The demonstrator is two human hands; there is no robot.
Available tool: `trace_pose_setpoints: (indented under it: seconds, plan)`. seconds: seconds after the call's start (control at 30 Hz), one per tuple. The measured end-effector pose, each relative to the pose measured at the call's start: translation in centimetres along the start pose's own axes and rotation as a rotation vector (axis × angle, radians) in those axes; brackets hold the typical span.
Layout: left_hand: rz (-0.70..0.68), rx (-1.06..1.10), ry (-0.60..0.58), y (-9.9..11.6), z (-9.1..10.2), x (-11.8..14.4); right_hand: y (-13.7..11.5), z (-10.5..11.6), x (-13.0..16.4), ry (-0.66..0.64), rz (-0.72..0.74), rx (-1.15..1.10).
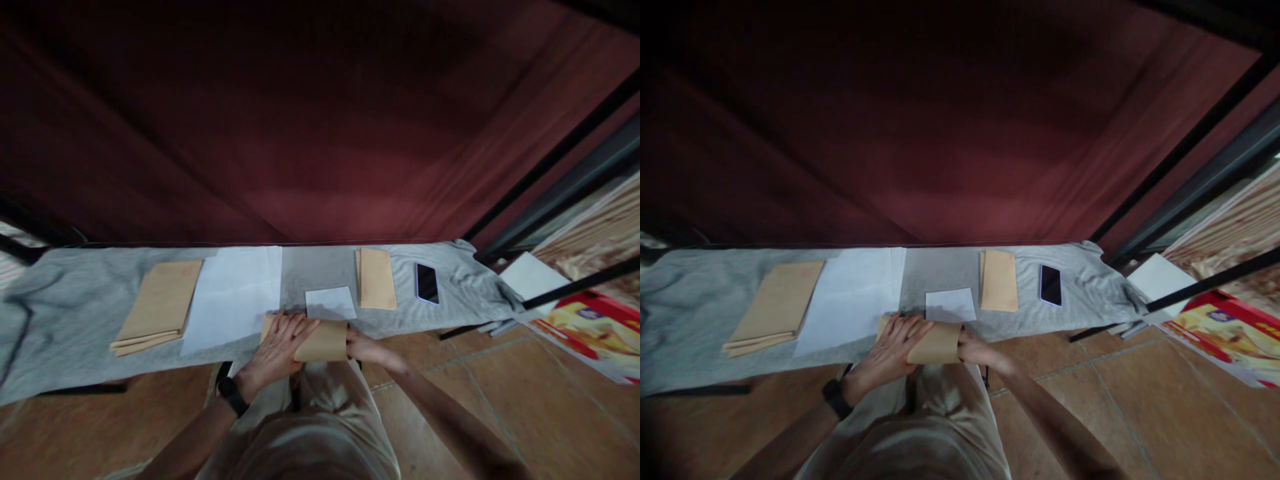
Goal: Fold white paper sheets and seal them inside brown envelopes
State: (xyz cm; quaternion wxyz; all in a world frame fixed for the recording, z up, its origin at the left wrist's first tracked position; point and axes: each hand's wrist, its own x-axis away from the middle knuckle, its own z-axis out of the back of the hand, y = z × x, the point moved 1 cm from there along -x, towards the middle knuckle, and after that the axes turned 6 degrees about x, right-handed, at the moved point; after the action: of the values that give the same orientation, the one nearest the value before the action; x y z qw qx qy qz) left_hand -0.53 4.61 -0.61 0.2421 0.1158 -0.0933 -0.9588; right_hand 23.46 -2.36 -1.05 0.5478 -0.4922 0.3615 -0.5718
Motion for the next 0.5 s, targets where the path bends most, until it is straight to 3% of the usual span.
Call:
trace_pose_setpoints:
  seconds: [0.1, 0.27, 0.5]
  plan:
    - [0.008, 0.007, 0.028, -0.2, -0.2, 0.0, -0.6, 0.5, 0.1, -0.079, 0.025, 0.008]
    - [0.038, 0.027, 0.097, -0.4, 0.1, -0.5, -1.3, 0.7, 0.3, 0.024, 0.042, -0.063]
    - [0.077, 0.000, 0.099, -0.5, 0.5, -1.0, -1.5, 1.4, -0.2, 0.114, 0.223, 0.058]
